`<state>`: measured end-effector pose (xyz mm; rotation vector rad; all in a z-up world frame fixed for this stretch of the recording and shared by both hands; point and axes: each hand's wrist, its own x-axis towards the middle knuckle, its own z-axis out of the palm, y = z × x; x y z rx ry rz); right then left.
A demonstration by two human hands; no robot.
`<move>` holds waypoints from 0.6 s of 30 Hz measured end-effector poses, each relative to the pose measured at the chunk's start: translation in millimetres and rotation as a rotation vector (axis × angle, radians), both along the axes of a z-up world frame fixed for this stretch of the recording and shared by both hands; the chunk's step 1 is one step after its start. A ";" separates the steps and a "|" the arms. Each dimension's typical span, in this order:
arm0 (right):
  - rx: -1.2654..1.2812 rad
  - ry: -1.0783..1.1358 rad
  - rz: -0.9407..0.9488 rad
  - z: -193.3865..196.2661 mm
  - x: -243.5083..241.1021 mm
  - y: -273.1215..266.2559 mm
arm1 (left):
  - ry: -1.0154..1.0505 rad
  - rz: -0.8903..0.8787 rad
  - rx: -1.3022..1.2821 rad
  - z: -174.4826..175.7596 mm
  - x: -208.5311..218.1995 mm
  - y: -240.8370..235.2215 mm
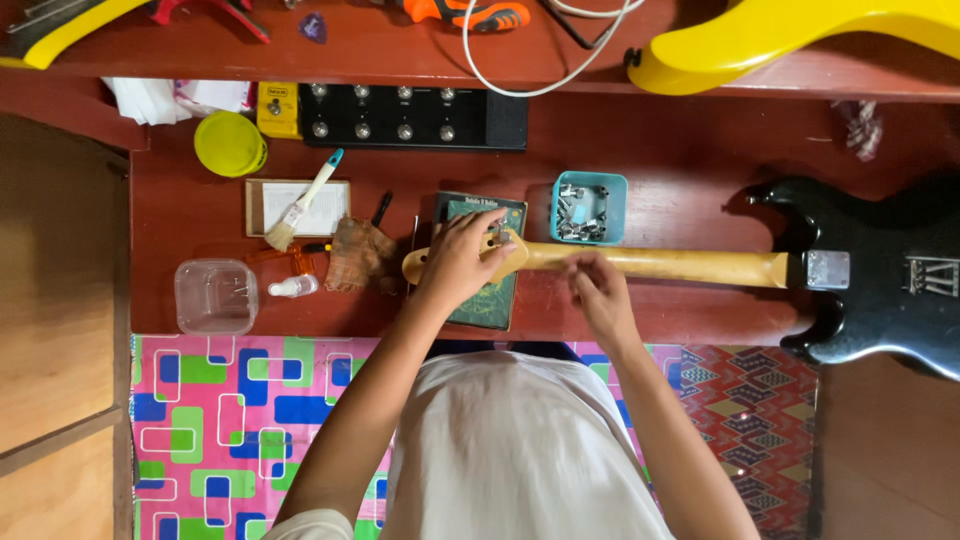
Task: The person installs tuning pegs onto the headstock of a guitar neck. They pick each peg from a small container, insert it into the headstock, and tighten it with a screwdriver, repeating the process for all six pegs.
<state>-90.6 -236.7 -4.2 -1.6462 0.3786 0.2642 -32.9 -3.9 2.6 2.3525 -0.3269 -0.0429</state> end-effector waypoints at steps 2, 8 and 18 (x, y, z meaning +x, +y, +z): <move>0.050 0.054 -0.037 13.3 -12.7 -0.1 | -0.024 0.001 0.033 -1.3 -2.1 -0.8; -0.140 -0.125 -0.058 11.0 -12.5 -25.6 | -0.042 0.007 0.015 -9.7 -0.5 -1.9; -0.811 -0.237 0.300 4.1 74.0 -76.2 | 0.053 0.121 -0.327 -12.0 -3.8 -10.1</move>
